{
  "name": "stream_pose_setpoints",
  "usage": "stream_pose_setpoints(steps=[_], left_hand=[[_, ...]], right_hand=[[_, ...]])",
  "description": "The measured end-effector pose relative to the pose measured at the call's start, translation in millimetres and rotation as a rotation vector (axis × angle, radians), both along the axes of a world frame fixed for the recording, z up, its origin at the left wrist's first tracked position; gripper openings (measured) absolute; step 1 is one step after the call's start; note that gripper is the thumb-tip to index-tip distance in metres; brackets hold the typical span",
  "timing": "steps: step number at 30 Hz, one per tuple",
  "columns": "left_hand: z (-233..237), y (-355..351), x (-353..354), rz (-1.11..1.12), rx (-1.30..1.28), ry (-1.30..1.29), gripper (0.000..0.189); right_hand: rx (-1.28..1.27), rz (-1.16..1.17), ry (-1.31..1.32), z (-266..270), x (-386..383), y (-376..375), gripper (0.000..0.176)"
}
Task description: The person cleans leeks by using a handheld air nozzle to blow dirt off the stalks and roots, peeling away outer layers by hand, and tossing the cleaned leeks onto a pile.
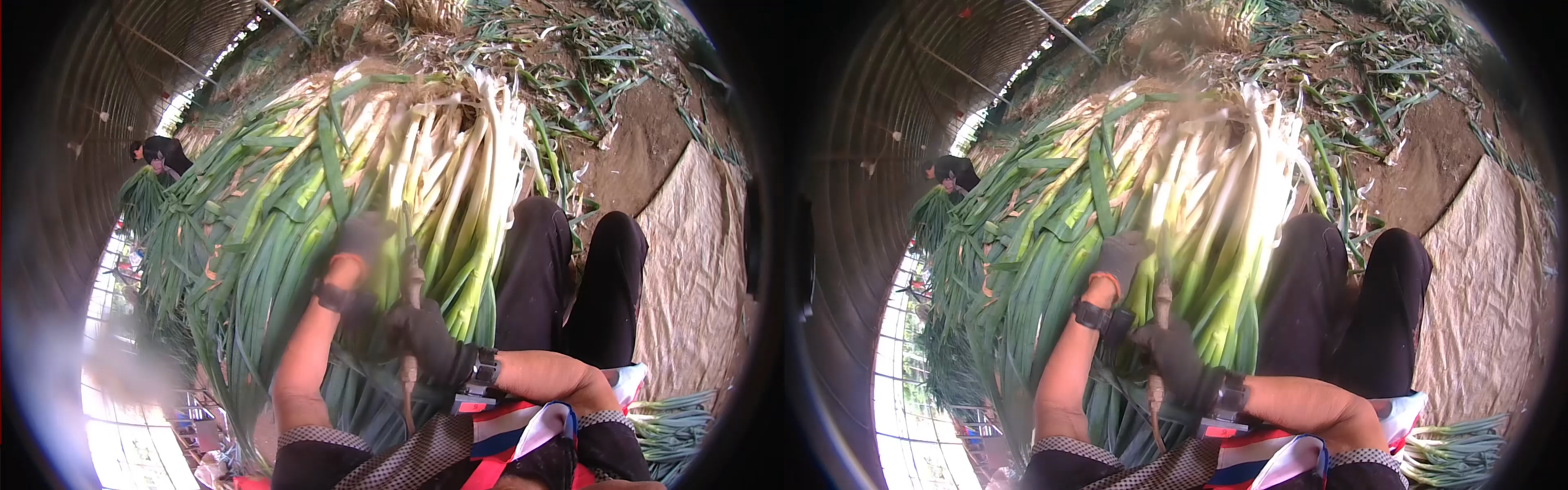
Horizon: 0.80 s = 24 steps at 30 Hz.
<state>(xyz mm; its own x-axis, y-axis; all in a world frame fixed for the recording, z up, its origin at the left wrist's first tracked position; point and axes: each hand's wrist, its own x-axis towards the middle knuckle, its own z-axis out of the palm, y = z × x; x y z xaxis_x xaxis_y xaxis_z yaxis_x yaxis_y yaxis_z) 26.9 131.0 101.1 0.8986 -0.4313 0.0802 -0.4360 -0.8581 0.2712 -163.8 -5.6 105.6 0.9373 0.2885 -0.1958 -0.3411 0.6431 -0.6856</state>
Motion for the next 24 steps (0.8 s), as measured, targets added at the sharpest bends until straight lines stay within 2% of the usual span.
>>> stream_pose_setpoints(steps=[2, 4, 6, 8, 11, 14, 16, 18, 20, 23, 24], left_hand=[[-42.6, 40.9, 32.6, -0.093, -0.340, 0.097, 0.021], [-48.0, 43.3, 42.9, -0.036, 0.311, -0.125, 0.020], [-46.1, 40.1, 44.4, 0.061, 0.444, -0.176, 0.021], [-38.7, 29.9, 36.2, 0.193, 0.056, -0.050, 0.022], [-6.9, 5.1, 2.2, 0.268, -0.318, -0.013, 0.024], [9.8, -7.4, -29.6, 0.237, -0.047, -0.250, 0.029], [28.3, -26.5, -49.3, 0.284, 0.080, -0.124, 0.029], [31.0, -32.0, -52.6, 0.280, 0.159, -0.077, 0.030], [27.8, -28.6, -45.5, 0.226, 0.195, -0.112, 0.031], [13.6, -10.6, -15.0, 0.111, 0.188, 0.052, 0.031], [5.0, 2.4, -8.0, -0.075, 0.335, 0.040, 0.032]], right_hand=[[0.062, 0.005, -0.011, -1.2, 0.2, 1.7, 0.011], [-0.018, 0.028, -0.005, -1.2, 1.9, -0.3, 0.010], [-0.032, 0.046, 0.016, 3.5, 4.4, -4.0, 0.011], [0.016, 0.066, 0.053, 12.7, 3.1, -11.2, 0.012], [-0.447, -0.179, -0.635, -10.1, -0.9, -6.5, 0.011], [-0.153, 0.114, -0.128, 4.3, -4.0, -12.6, 0.016], [-0.046, 0.131, -0.017, 12.6, 0.2, -18.5, 0.015], [-0.180, -0.006, -0.227, 6.9, 6.1, -14.8, 0.011], [-0.542, -0.309, -0.758, -12.2, 17.7, 1.4, 0.015], [-0.145, -0.019, -0.107, 2.8, 30.3, -3.2, 0.008], [-0.296, -0.142, -0.363, -11.4, 34.0, 4.8, 0.012]])
